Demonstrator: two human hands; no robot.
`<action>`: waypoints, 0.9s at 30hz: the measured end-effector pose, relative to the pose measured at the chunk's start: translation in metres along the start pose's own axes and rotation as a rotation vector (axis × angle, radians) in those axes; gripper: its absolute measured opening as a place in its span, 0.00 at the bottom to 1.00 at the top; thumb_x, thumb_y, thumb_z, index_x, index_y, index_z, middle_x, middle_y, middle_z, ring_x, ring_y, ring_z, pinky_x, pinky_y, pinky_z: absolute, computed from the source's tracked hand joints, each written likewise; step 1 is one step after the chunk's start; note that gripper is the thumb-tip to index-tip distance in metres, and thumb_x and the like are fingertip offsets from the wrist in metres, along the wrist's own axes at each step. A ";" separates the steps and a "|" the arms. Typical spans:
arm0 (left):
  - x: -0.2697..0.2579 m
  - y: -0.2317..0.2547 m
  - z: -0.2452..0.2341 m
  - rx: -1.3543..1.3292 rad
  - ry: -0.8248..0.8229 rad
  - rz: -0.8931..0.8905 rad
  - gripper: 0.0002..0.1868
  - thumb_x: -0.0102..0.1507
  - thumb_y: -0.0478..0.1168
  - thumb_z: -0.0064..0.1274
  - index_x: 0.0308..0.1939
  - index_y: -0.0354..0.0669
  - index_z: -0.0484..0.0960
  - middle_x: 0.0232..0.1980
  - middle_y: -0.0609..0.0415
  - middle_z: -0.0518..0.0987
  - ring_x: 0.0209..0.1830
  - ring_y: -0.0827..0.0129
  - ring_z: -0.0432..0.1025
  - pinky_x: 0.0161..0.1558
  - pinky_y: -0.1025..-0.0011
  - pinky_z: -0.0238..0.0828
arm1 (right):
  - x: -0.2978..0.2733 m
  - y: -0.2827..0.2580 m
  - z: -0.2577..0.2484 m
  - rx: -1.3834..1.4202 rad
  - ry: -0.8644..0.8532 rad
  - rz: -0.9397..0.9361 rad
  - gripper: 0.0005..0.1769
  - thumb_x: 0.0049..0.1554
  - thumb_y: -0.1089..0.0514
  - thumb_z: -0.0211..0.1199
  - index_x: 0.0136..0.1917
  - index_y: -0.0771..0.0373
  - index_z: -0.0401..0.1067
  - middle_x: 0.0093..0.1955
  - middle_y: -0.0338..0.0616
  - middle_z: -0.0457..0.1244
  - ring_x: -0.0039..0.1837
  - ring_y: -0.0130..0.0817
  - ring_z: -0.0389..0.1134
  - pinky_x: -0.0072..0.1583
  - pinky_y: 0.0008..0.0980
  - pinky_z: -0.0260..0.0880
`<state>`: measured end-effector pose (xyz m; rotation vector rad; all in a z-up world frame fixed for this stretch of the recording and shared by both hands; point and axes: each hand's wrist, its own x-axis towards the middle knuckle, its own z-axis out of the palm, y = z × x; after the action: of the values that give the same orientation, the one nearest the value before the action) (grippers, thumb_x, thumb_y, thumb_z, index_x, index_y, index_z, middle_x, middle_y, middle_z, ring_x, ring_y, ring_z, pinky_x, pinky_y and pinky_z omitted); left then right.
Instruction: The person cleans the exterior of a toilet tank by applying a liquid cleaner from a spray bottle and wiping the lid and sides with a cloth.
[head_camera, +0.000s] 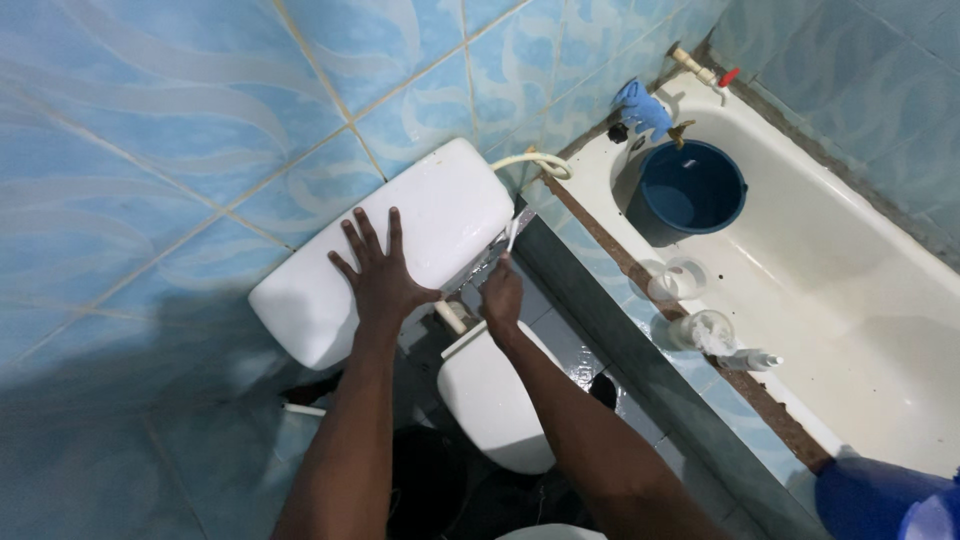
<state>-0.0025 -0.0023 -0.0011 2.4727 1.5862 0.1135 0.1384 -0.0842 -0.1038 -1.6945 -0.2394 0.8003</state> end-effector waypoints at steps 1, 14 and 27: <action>-0.001 0.000 0.001 0.010 0.002 0.001 0.86 0.32 0.68 0.78 0.83 0.59 0.36 0.84 0.37 0.26 0.84 0.38 0.21 0.72 0.22 0.24 | -0.005 0.000 -0.005 0.000 -0.005 -0.086 0.38 0.72 0.38 0.36 0.28 0.62 0.62 0.24 0.40 0.54 0.27 0.31 0.54 0.32 0.41 0.56; 0.004 0.001 -0.001 0.034 -0.035 -0.022 0.86 0.32 0.67 0.78 0.83 0.61 0.35 0.84 0.38 0.26 0.84 0.40 0.21 0.73 0.24 0.25 | 0.005 -0.006 -0.016 0.101 -0.174 -0.029 0.35 0.72 0.40 0.37 0.33 0.64 0.65 0.24 0.38 0.54 0.25 0.28 0.54 0.28 0.32 0.56; 0.002 0.001 0.002 0.013 0.056 0.012 0.82 0.35 0.78 0.68 0.83 0.57 0.39 0.83 0.34 0.29 0.83 0.37 0.24 0.71 0.23 0.24 | 0.061 -0.049 -0.064 -0.627 -0.248 -0.471 0.41 0.70 0.38 0.34 0.41 0.71 0.76 0.39 0.67 0.67 0.46 0.68 0.70 0.53 0.59 0.67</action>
<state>0.0001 -0.0013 -0.0033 2.5104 1.5988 0.1765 0.2357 -0.0864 -0.0763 -1.9894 -1.1116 0.6047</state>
